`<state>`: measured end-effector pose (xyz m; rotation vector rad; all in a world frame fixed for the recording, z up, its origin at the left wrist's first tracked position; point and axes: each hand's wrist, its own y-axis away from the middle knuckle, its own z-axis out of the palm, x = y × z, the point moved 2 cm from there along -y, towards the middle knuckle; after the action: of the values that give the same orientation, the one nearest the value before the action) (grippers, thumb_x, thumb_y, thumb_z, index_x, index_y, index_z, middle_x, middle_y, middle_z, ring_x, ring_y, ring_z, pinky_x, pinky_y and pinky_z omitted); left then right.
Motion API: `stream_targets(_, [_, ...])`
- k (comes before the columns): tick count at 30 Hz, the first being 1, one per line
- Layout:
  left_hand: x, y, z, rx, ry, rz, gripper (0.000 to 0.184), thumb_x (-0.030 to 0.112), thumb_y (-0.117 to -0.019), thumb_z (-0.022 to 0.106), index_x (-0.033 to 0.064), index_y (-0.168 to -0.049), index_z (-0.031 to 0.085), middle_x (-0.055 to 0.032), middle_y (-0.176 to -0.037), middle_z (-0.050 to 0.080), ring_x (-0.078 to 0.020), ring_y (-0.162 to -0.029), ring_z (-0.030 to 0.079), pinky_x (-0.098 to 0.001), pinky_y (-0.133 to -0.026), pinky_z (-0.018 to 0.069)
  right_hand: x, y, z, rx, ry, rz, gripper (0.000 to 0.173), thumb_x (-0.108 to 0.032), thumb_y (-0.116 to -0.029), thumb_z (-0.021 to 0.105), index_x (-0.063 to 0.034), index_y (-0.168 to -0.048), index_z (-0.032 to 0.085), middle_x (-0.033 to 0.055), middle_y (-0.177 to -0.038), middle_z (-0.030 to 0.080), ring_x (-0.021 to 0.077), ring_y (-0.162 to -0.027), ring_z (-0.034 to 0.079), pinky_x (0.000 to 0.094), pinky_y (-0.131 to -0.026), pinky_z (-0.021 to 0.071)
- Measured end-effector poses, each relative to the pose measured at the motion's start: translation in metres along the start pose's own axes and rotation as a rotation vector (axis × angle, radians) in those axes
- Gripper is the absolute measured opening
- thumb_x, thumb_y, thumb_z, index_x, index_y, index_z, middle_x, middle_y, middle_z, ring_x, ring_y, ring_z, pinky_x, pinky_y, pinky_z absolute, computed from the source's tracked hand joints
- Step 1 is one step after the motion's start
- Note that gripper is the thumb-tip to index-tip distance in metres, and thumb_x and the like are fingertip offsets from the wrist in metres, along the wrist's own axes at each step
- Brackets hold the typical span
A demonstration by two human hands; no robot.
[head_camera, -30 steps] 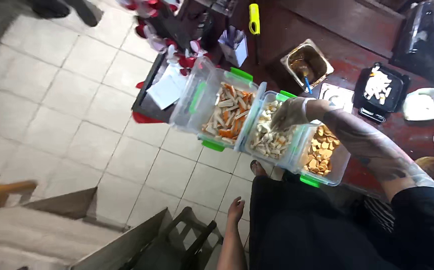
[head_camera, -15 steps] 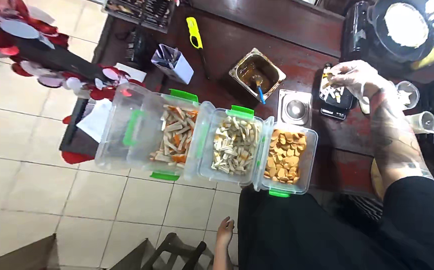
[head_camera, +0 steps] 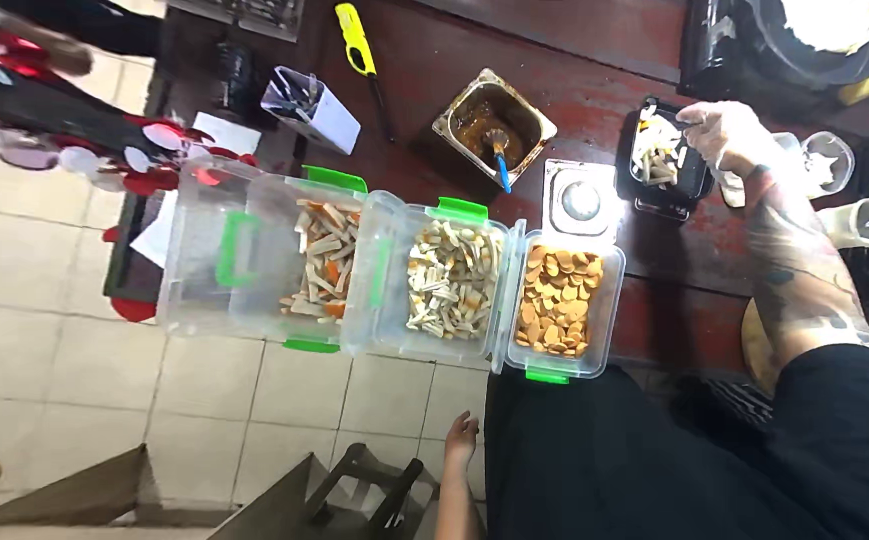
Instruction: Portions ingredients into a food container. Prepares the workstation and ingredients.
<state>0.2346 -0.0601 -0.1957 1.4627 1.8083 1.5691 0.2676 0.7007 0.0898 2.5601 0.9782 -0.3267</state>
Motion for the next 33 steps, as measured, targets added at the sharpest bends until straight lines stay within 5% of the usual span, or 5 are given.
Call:
stream_targets(6, [0.011, -0.010, -0.010, -0.007, -0.047, -0.002, 0.049, 0.029, -0.1054, 0.054, 0.0056, -0.148, 0.049, -0.0203, -0.128, 0.066, -0.0308, -0.109, 0.069, -0.0504, -0.097, 0.0546, -0.133, 0.105, 0.057, -0.277, -0.274, -0.472, 0.021, -0.018, -0.0932, 0.074, -0.0124, -0.114, 0.075, 0.0057, -0.112, 0.073, 0.0145, -0.099, 0.071, 0.0385, -0.094, 0.0586])
stream_targets(13, [0.009, -0.017, -0.025, -0.019, -0.080, 0.035, 0.051, 0.030, -0.1045, 0.054, 0.0048, -0.148, 0.048, -0.0213, -0.129, 0.065, -0.0316, -0.110, 0.068, -0.0507, -0.096, 0.0543, -0.199, 0.212, 0.229, -0.685, 0.505, -1.028, 0.082, -0.025, -0.0815, 0.081, -0.0326, -0.155, 0.045, -0.0003, -0.166, 0.036, 0.0474, -0.154, 0.017, 0.0769, -0.113, 0.0242])
stream_targets(21, [-0.010, -0.022, -0.041, -0.026, -0.074, 0.038, 0.050, 0.029, -0.1046, 0.055, 0.0038, -0.148, 0.048, -0.0211, -0.124, 0.067, -0.0299, -0.106, 0.069, -0.0493, -0.095, 0.0546, -0.210, 0.221, 0.243, -0.679, 0.616, -0.890, 0.070, -0.013, -0.0903, 0.071, -0.0224, -0.155, 0.044, 0.0040, -0.162, 0.042, 0.0496, -0.142, 0.037, 0.0674, -0.100, 0.0441])
stream_targets(26, [-0.011, -0.023, -0.047, -0.027, -0.062, 0.036, 0.050, 0.028, -0.1047, 0.056, 0.0036, -0.148, 0.047, -0.0219, -0.126, 0.066, -0.0314, -0.107, 0.069, -0.0500, -0.096, 0.0542, -0.206, 0.220, 0.253, -0.693, 0.633, -0.907, 0.069, -0.008, -0.0930, 0.068, -0.0260, -0.155, 0.045, 0.0015, -0.167, 0.033, 0.0526, -0.152, 0.019, 0.0793, -0.098, 0.0373])
stream_targets(33, [-0.014, -0.023, -0.046, -0.007, -0.057, 0.043, 0.050, 0.031, -0.1041, 0.056, 0.0057, -0.147, 0.049, -0.0204, -0.125, 0.067, -0.0306, -0.106, 0.069, -0.0504, -0.095, 0.0550, -0.196, 0.184, 0.242, -0.686, 0.324, -0.963, 0.031, -0.012, -0.0834, 0.078, -0.0168, -0.114, 0.075, 0.0086, -0.127, 0.067, 0.0354, -0.122, 0.060, 0.0582, -0.101, 0.0501])
